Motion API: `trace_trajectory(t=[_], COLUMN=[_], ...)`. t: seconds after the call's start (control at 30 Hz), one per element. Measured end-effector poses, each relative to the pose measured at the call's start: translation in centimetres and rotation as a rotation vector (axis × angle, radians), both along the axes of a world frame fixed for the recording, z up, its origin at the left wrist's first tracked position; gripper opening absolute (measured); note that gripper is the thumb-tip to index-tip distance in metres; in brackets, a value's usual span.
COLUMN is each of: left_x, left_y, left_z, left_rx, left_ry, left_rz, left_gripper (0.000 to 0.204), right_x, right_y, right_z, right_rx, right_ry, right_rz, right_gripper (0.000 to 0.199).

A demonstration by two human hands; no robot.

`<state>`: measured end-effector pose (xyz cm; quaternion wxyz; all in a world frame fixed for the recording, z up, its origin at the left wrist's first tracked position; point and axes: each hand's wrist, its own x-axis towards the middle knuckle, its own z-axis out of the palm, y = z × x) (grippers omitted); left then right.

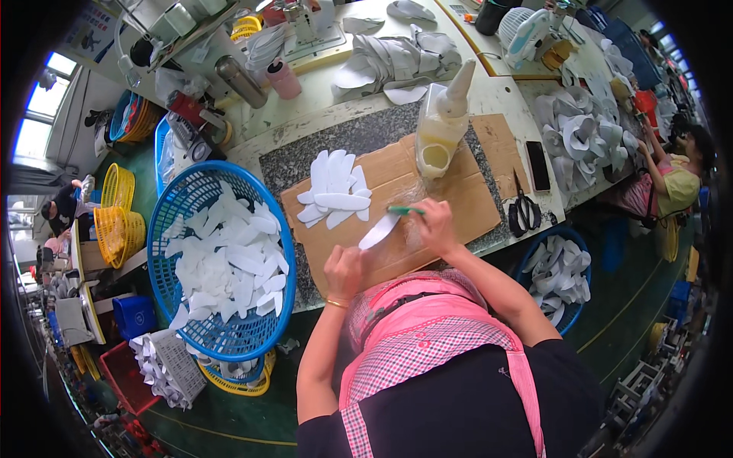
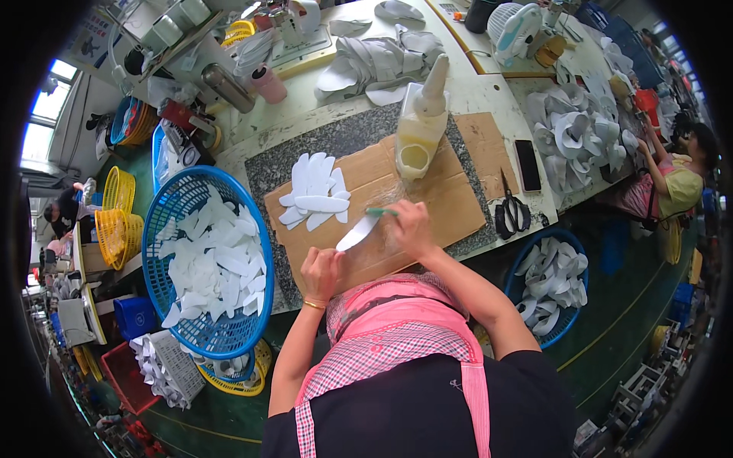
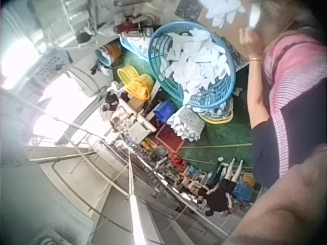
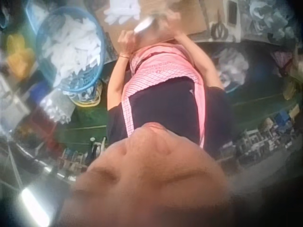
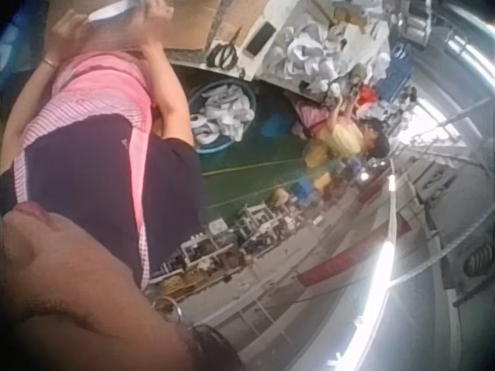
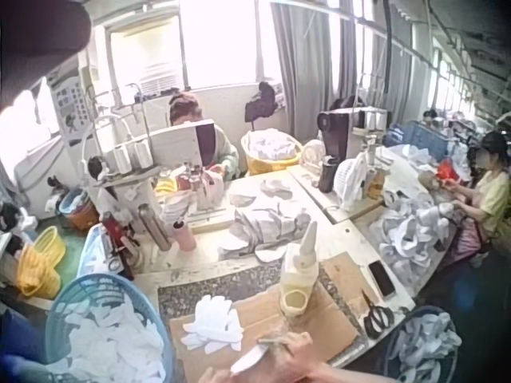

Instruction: The person takes white shoe components from a basket, spreads glue onto them using a handheld applicator dipped into a glue container, and places them onto a cardboard piece.

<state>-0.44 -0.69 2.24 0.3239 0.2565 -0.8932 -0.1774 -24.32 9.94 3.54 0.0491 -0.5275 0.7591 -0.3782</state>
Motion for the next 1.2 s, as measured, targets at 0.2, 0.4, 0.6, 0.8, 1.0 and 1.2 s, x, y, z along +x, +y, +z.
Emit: trace_trajectory(t=[0.2, 0.4, 0.6, 0.8, 1.0, 1.2], left_x=[-1.8, -4.0, -3.9, -3.8, -3.1, -4.4], left_y=[2.0, 2.9, 3.2, 3.5, 3.3, 2.2], left_z=[-0.3, -2.2, -3.7, -3.3, -2.8, -1.2], left_rx=[0.333, 0.931, 0.973, 0.991, 1.186, 0.990], left_ry=[0.084, 0.245, 0.149, 0.166, 0.298, 0.294], left_rz=[0.196, 0.493, 0.551, 0.561, 0.616, 0.561], left_gripper=[0.029, 0.028, 0.031, 0.034, 0.038, 0.046], right_x=[-9.1, -4.5, 1.2, 0.8, 0.9, -4.7], right_y=[-1.3, -0.5, -0.5, -0.7, 0.5, -2.6], right_z=[3.3, 1.8, 0.1, -0.3, -0.4, 1.6], right_rx=[-0.138, -0.173, 0.017, -0.010, 0.053, 0.009], right_ry=[0.161, -0.120, -0.016, 0.149, -0.038, 0.001], right_rz=[-0.414, -0.354, 0.112, 0.204, 0.401, -0.063], right_gripper=[0.008, 0.007, 0.009, 0.015, 0.010, 0.006])
